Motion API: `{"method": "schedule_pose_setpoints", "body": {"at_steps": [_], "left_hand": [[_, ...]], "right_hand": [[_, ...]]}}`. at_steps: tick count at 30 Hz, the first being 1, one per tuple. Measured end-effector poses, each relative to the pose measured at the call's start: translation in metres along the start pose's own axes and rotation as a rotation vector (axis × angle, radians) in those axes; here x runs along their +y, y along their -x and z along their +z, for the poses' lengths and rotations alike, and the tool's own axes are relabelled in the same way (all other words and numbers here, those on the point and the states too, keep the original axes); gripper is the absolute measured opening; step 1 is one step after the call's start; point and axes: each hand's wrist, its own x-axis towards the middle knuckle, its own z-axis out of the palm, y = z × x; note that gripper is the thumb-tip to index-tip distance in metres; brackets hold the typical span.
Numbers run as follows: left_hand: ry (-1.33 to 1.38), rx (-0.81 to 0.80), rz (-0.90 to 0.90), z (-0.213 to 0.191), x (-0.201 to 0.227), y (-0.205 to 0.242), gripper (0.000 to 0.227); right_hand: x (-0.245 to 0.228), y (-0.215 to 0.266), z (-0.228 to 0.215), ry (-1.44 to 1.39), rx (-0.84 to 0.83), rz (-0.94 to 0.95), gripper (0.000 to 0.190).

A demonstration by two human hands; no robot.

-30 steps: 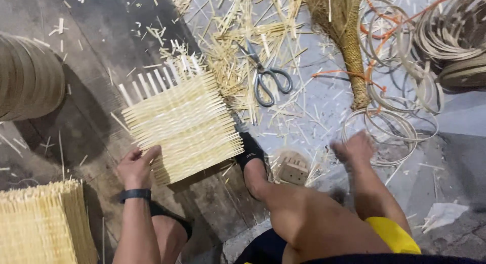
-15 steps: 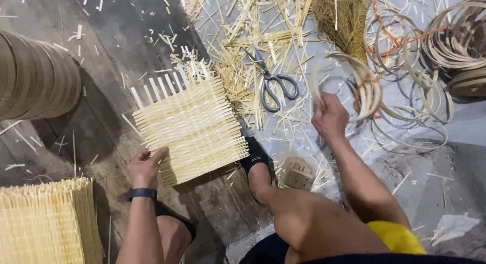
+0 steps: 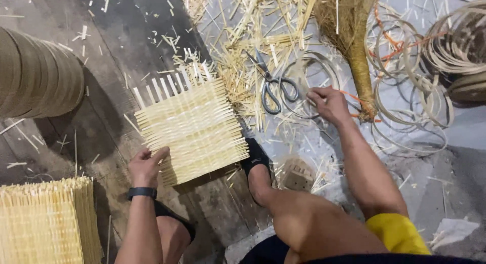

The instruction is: Trimming and weaving bamboo strips into a circular basket or steamer component.

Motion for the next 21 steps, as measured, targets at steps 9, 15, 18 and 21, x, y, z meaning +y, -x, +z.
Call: {"method": "schedule_pose_setpoints", "body": {"at_steps": [9, 15, 18, 21], "left_hand": [[-0.01, 0.012, -0.067, 0.006, 0.019, 0.008, 0.033], [-0.011, -0.052, 0.009, 0.002, 0.01, 0.002, 0.031], [0.025, -0.071, -0.016, 0.002, 0.015, 0.005, 0.03], [-0.047, -0.042, 0.014, -0.001, 0.002, -0.008, 0.027]], "right_hand": [[0.135, 0.02, -0.046, 0.494, 0.105, 0.139, 0.051], [0.163, 0.012, -0.192, 0.043, 0.309, -0.233, 0.016], [0.242, 0.028, -0.264, 0.073, 0.303, -0.214, 0.016], [0.248, 0.026, -0.31, 0.114, 0.301, -0.197, 0.017]]}}
